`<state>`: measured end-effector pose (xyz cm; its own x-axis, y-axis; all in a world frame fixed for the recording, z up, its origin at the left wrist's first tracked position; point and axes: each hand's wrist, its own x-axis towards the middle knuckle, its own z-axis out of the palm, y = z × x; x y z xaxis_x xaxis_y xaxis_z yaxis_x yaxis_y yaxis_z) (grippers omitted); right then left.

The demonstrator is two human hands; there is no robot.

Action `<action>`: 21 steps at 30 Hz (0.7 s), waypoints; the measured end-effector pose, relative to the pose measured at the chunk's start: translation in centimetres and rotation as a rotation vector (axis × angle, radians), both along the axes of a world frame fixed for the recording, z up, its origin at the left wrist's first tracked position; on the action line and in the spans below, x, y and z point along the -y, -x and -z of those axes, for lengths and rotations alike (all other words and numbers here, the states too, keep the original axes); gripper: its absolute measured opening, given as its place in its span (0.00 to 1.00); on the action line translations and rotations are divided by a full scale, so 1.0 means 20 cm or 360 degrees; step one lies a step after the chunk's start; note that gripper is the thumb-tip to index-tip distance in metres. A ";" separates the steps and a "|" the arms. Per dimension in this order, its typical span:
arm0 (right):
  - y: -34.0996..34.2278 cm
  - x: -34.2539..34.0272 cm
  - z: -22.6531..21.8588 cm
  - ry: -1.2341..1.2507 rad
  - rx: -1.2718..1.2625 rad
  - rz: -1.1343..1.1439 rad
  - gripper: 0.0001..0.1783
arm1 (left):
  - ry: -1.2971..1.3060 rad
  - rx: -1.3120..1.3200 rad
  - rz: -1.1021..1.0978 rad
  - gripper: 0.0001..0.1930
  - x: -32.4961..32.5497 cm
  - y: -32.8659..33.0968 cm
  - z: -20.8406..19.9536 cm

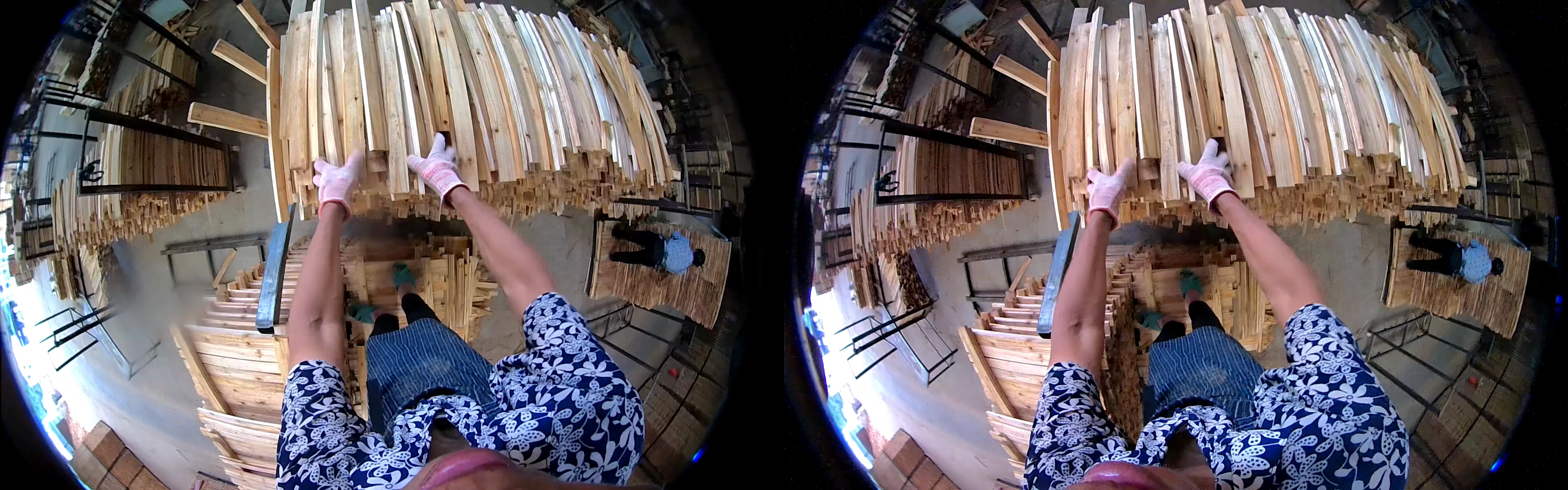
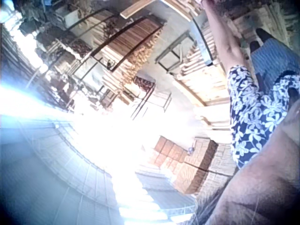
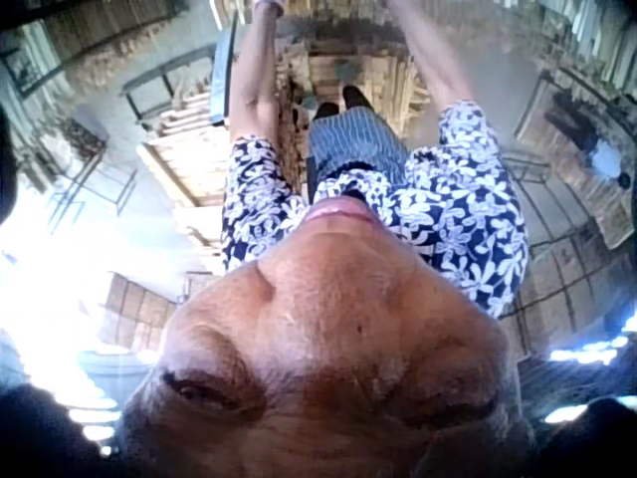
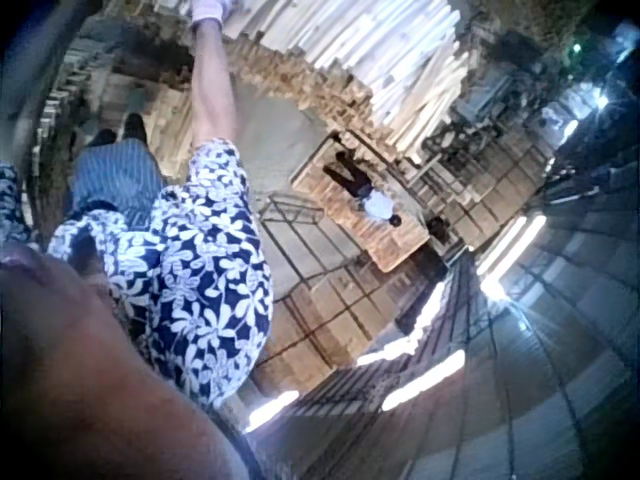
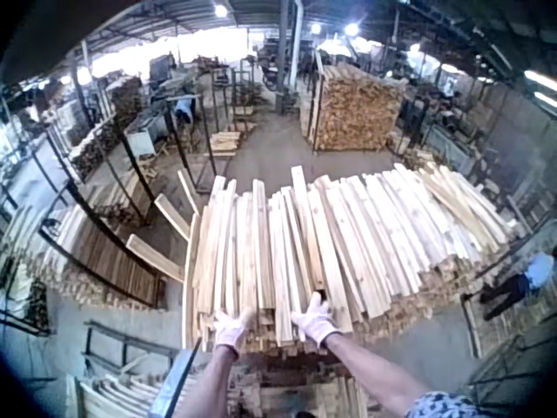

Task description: The person repeatedly picks up small wooden planks from a nearby pile and places them onto a growing stack on a metal rack. The person wears gloves and handles the planks one by one, aligning them as they build the stack higher.

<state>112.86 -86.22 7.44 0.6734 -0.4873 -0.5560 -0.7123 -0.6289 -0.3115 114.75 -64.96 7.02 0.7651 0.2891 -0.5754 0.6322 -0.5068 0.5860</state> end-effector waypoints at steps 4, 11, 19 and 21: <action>0.01 0.10 0.06 -0.0085 0.0172 -0.0063 0.54 | 0.0004 -0.0032 -0.0084 0.61 -0.01 0.01 0.01; 0.08 0.29 0.24 0.0521 0.0062 -0.1039 0.41 | 0.1161 -0.0153 -0.0019 0.48 -0.24 -0.07 0.36; -0.27 -0.31 -0.22 -0.0139 0.0301 -0.0424 0.48 | 0.1292 -0.0423 -0.0133 0.38 -0.11 -0.01 0.30; -0.29 -0.43 -0.05 0.0446 0.0240 -0.0496 0.53 | 0.1468 -0.0405 0.0029 0.34 -0.10 0.00 0.35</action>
<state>118.75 -77.63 8.54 0.8753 -0.3661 -0.3160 -0.4352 -0.8813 -0.1844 114.85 -62.98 0.11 0.5855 -0.3721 -0.7202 0.7923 0.0746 0.6056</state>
